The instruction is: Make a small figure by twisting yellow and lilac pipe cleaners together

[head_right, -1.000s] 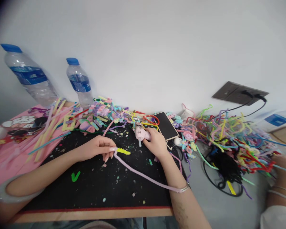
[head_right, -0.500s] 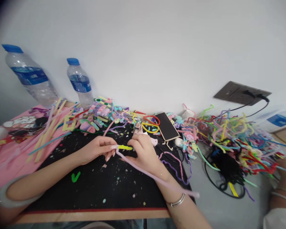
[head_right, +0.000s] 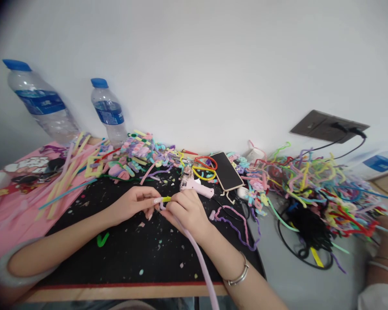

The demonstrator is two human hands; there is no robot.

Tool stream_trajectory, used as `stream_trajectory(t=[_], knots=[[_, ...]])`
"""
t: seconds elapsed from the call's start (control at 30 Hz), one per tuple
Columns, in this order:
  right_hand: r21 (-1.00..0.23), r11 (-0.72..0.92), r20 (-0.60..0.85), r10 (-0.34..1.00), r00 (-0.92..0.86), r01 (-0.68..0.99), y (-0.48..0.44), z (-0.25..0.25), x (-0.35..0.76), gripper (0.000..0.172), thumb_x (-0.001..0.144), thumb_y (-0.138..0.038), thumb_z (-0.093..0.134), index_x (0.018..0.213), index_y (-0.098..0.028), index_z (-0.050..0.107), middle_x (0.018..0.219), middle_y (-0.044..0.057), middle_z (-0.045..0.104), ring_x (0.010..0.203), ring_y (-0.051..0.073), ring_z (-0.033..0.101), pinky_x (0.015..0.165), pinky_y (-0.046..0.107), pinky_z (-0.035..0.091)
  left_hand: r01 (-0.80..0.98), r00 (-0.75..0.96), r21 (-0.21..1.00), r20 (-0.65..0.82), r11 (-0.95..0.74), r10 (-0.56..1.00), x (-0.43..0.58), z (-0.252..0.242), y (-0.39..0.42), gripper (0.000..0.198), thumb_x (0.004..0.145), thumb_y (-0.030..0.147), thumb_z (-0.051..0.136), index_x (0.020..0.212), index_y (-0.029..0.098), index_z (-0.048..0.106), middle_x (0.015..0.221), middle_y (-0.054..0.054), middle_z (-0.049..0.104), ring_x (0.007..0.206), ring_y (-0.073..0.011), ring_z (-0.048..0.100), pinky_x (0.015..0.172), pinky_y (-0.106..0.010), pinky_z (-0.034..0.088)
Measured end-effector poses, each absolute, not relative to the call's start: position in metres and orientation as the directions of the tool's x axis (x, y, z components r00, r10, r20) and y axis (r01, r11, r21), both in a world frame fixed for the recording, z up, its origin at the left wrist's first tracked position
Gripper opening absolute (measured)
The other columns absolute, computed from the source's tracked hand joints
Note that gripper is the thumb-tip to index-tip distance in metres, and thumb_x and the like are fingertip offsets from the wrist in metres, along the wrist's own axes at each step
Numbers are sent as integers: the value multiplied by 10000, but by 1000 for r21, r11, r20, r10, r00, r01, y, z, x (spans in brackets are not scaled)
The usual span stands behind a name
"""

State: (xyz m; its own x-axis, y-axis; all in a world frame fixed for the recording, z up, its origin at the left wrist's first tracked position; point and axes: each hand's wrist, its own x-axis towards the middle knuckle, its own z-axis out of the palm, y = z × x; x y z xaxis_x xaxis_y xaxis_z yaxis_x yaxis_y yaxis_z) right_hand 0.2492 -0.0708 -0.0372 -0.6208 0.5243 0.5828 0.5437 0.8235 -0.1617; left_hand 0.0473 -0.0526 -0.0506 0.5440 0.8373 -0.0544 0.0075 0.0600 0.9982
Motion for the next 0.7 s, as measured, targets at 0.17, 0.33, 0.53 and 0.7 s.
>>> stream_trajectory(t=[0.17, 0.33, 0.53, 0.7], knots=[[-176, 822, 610, 523, -596, 542, -69, -38, 250, 143, 837, -308, 588, 772, -181, 589, 741, 37, 619, 697, 154, 473, 651, 308, 352, 20, 529, 998, -57, 54, 847, 46, -52, -52, 185, 830, 278, 552, 778, 107, 599, 669, -9, 626, 472, -81, 565, 485, -196, 451], [-162, 823, 582, 524, -621, 544, -68, -38, 251, 140, 832, -318, 594, 813, -179, 604, 771, 38, 632, 707, 156, 470, 654, 314, 341, 29, 518, 999, -43, 32, 854, 45, -57, -51, 183, 840, 261, 535, 763, 110, 601, 647, -8, 624, 483, -82, 569, 495, -189, 437], [-149, 811, 565, 539, -625, 565, -68, -40, 252, 97, 843, -246, 574, 768, -187, 594, 730, 27, 616, 694, 153, 477, 642, 314, 328, 68, 505, 998, -30, -5, 863, 45, -57, -51, 185, 840, 253, 529, 749, 111, 605, 632, -11, 626, 494, -88, 573, 506, -192, 440], [-224, 798, 620, 560, -550, 560, -69, -38, 251, 148, 836, -236, 580, 698, -184, 573, 654, 20, 579, 661, 151, 477, 633, 311, 339, 115, 514, 993, -33, -31, 857, 46, -51, -53, 191, 839, 262, 525, 745, 115, 603, 620, -10, 620, 506, -98, 578, 518, -201, 443]])
